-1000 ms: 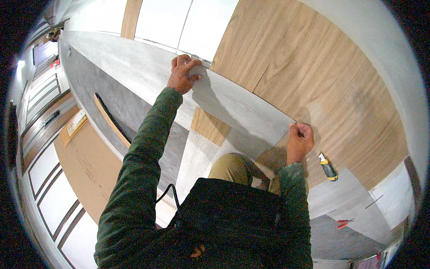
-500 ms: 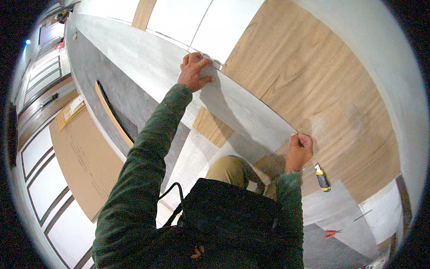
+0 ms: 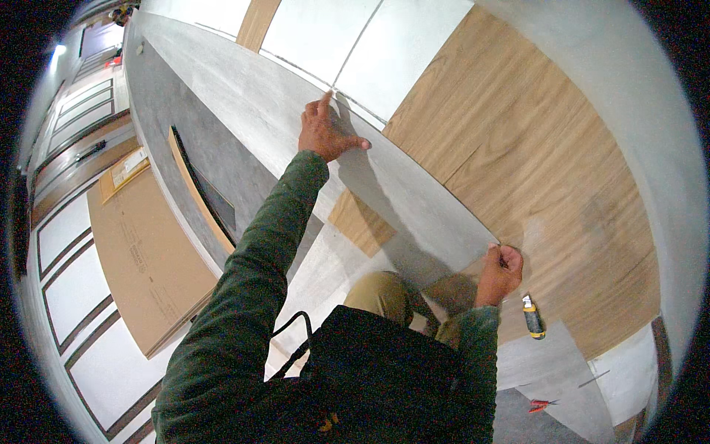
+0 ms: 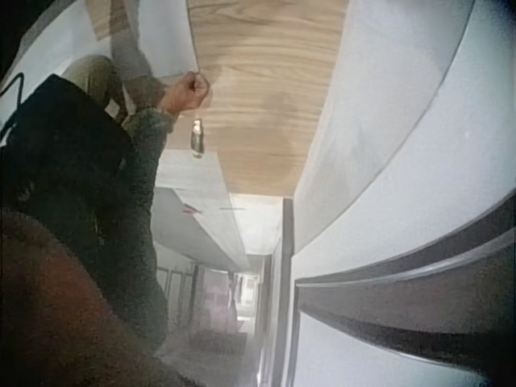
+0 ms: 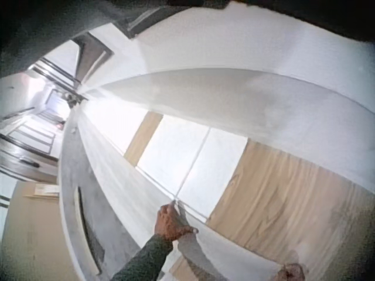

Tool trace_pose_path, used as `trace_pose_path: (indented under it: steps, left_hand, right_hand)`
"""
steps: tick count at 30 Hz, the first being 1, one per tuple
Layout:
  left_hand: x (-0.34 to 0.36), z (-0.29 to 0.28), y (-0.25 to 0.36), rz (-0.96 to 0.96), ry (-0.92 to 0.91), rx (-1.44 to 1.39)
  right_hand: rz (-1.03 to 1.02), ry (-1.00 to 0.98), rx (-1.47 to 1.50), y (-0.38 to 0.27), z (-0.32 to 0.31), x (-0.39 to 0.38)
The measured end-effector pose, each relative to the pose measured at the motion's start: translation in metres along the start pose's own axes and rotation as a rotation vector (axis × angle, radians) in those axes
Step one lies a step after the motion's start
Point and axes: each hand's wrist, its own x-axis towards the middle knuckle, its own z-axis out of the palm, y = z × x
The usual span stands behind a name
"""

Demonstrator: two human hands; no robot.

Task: The person measures and cuts vinyl flooring planks using a utility knife, then fits and presses the pieces onto the floor surface.

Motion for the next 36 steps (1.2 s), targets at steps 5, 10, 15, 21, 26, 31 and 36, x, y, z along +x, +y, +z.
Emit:
trace_pose_path:
  steps: [5,10,15,21,26,31,36]
  left_hand:
    - [0.014,-0.002,-0.025,0.090,-0.005,0.019]
    - [0.032,-0.014,-0.041,0.221,-0.018,0.057]
    - [0.033,-0.016,-0.037,0.226,-0.023,0.067]
    - [0.030,-0.011,-0.038,0.197,0.030,0.058]
    - [0.036,-0.014,-0.032,0.229,-0.011,0.123]
    - [0.031,-0.013,-0.032,0.229,0.071,0.210]
    - [0.033,-0.020,-0.032,0.175,0.019,0.232]
  right_hand:
    - [-0.076,-0.020,-0.082,0.005,-0.001,0.001]
    - [-0.034,-0.026,-0.038,-0.003,0.000,-0.002]
    - [-0.019,-0.040,-0.047,-0.005,-0.002,-0.003]
    - [-0.016,-0.012,-0.017,0.005,-0.001,-0.002]
    - [-0.085,-0.015,-0.011,0.015,-0.007,0.005]
    - [-0.068,-0.018,0.036,0.003,0.003,0.000]
    - [-0.102,-0.012,-0.023,0.005,0.002,0.003]
